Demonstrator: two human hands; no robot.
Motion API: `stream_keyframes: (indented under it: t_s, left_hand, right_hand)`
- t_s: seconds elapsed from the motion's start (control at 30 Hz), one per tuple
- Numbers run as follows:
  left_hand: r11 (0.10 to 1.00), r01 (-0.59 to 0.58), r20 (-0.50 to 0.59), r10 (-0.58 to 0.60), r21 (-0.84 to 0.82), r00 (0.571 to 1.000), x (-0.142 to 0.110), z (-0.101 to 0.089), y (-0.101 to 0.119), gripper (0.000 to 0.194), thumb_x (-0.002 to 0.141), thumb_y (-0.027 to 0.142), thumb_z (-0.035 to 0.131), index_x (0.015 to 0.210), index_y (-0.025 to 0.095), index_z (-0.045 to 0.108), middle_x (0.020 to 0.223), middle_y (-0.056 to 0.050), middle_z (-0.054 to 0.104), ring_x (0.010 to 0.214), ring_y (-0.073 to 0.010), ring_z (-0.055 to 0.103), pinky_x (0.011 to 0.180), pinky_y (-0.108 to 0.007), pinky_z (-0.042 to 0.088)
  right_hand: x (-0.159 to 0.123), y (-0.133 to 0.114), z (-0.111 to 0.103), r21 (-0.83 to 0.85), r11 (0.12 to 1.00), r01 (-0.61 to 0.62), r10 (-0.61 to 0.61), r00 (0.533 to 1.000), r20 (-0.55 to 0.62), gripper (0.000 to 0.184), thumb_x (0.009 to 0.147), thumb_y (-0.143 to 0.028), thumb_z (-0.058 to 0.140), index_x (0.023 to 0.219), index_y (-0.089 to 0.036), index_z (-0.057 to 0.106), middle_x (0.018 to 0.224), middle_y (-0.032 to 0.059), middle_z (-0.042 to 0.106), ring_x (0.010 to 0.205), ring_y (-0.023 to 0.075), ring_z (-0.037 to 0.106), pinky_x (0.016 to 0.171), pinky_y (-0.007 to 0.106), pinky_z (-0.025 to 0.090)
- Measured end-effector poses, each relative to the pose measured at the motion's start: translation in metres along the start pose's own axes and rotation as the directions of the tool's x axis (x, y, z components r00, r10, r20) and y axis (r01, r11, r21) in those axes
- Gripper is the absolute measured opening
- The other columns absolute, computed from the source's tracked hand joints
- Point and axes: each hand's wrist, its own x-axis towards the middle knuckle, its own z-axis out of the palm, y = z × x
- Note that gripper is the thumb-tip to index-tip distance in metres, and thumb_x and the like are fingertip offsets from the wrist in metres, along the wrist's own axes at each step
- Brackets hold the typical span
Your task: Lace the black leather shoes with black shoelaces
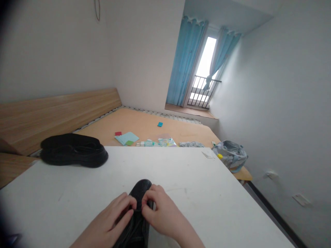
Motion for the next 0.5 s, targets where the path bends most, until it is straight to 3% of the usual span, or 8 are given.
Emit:
stream_keyframes:
  t_s: [0.13,0.3,0.37,0.43,0.5]
  left_hand:
    - [0.981,0.032,-0.017,-0.036,-0.192,0.999,0.008,0.004,-0.002,0.026,0.092,0.035,0.043,0.074,0.022,0.057,0.085,-0.002,0.059,0.086,-0.02,0.057,0.082,-0.032,0.048]
    - [0.848,0.145,0.013,-0.16,-0.51,0.987,0.01,-0.011,0.002,0.044,0.089,0.058,0.042,0.065,0.021,0.049,0.07,0.0,0.053,0.074,-0.019,0.053,0.073,-0.029,0.046]
    - [0.826,0.115,-0.05,-0.171,-0.552,0.984,0.007,-0.021,0.003,0.049,0.089,0.062,0.041,0.06,0.022,0.045,0.063,0.001,0.049,0.067,-0.0176,0.05,0.068,-0.027,0.044]
    - [0.833,0.061,-0.148,-0.169,-0.55,0.974,0.0,-0.031,0.004,0.052,0.09,0.061,0.042,0.056,0.022,0.042,0.059,0.002,0.045,0.06,-0.0158,0.047,0.06,-0.025,0.042]
    - [0.862,0.018,-0.221,-0.15,-0.507,0.964,-0.009,-0.04,0.006,0.052,0.091,0.059,0.044,0.056,0.021,0.047,0.058,0.002,0.047,0.057,-0.0147,0.046,0.055,-0.024,0.041]
  right_hand:
    - [0.006,0.004,-0.004,0.291,0.954,-0.077,0.052,0.995,0.09,0.025,0.084,-0.036,0.058,0.066,-0.02,0.051,0.08,-0.0003,0.05,0.084,0.0185,0.045,0.087,0.035,0.036]
    - [0.002,0.012,-0.021,0.508,0.843,-0.177,0.149,0.984,0.095,0.04,0.089,-0.055,0.044,0.069,-0.02,0.046,0.073,-0.0002,0.047,0.074,0.0165,0.05,0.077,0.034,0.043]
    - [-0.002,0.015,-0.033,0.58,0.793,-0.186,0.171,0.982,0.08,0.044,0.089,-0.059,0.039,0.066,-0.022,0.037,0.065,-0.0037,0.04,0.062,0.0136,0.046,0.071,0.032,0.045]
    - [-0.008,0.015,-0.044,0.584,0.793,-0.173,0.203,0.979,0.016,0.046,0.089,-0.061,0.04,0.065,-0.023,0.032,0.059,-0.0074,0.03,0.051,0.0108,0.034,0.059,0.028,0.042]
    - [-0.015,0.01,-0.053,0.406,0.906,-0.119,0.195,0.969,-0.151,0.045,0.089,-0.06,0.046,0.065,-0.022,0.04,0.057,-0.0073,0.031,0.05,0.0113,0.031,0.053,0.026,0.035]
